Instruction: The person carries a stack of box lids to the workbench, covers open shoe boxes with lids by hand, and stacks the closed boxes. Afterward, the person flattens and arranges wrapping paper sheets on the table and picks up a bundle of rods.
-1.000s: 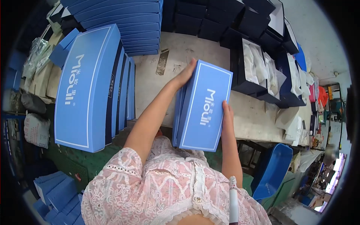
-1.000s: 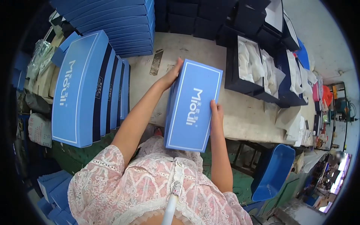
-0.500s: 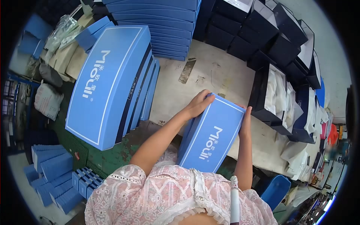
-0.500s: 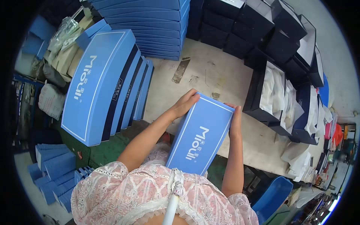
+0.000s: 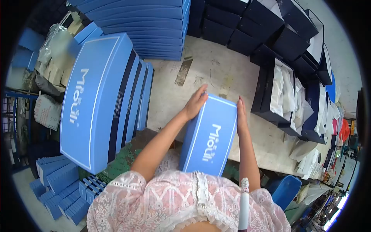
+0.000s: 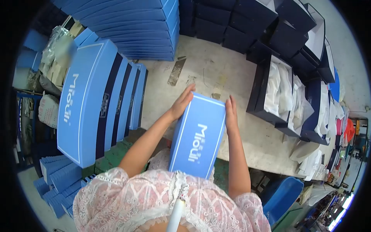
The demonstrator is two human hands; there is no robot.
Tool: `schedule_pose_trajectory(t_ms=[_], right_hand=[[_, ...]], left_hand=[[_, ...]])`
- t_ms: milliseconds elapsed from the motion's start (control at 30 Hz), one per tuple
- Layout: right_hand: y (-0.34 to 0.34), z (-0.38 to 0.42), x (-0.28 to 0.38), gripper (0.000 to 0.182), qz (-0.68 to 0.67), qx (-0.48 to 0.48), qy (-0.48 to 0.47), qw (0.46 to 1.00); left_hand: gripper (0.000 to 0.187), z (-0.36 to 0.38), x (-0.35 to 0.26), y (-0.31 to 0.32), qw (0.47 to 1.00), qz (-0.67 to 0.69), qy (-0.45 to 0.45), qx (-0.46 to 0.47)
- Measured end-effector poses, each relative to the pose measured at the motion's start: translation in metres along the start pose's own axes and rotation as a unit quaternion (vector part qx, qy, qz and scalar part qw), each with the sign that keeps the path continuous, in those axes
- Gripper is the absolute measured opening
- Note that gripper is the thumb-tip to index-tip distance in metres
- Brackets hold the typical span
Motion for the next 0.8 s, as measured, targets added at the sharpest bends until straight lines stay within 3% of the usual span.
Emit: schedule_pose_trajectory(t_ms=[133,167,267,333,400,500,600,633,667,700,800], right_hand=[[-0.004,-0.008,-0.012,0.071,0.015,0.014,-0.017,1.000],[-0.008,-0.009,-0.014,0.065,0.001,-0.016,-0.026,1.000],[0.004,0.063,0.012,0.063,0.255,-0.068,-0.208,0.942],[0.030,0.138,0.021,0.062,0.302,-0.029,-0.217,0.928],[0.035,0.179,0.014,0.060,0.338,-0.012,-0.157,0.928],[0.034,0.173,0.007,0.060,0.287,-0.028,-0.172,0.942],[0.031,0.172,-0.003,0.054,0.280,-0.033,-0.236,0.930],[0.015,0.164,-0.025,0.052,0.060,-0.064,-0.150,0.985],[0.005,0.154,-0.054,0.050,-0.162,-0.086,-0.053,0.982],[0.006,0.146,-0.084,0.048,-0.372,-0.100,0.053,0.921],[0.038,0.142,-0.136,0.048,-0.401,0.087,0.200,0.889]], left_hand=[[0.062,-0.004,0.020,-0.002,0.997,-0.073,0.008,-0.027],[0.066,0.000,0.023,-0.005,0.994,-0.104,-0.029,-0.017],[0.067,0.034,-0.009,-0.020,0.959,-0.241,-0.117,-0.093],[0.065,0.077,-0.044,-0.011,0.946,-0.303,-0.055,-0.103],[0.059,0.127,-0.059,0.023,0.892,-0.453,-0.012,-0.005],[0.054,0.132,-0.064,0.020,0.954,-0.298,0.023,-0.039],[0.052,0.136,-0.066,0.017,0.953,-0.293,0.034,-0.061],[0.052,0.137,-0.066,0.017,0.947,-0.311,0.045,-0.063],[0.052,0.136,-0.065,0.018,0.940,-0.330,0.055,-0.069],[0.053,0.138,-0.064,0.016,0.932,-0.350,0.061,-0.077],[0.055,0.160,-0.093,0.011,0.871,-0.487,0.043,-0.041]])
Point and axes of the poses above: each hand's wrist, its own z-axis away from the middle knuckle, its own y-axis out of the palm, x = y × z, the point moved 7 cm from there along -z, towards the middle knuckle, and after that the axes turned 12 degrees about -z, right-handed, at the moved point
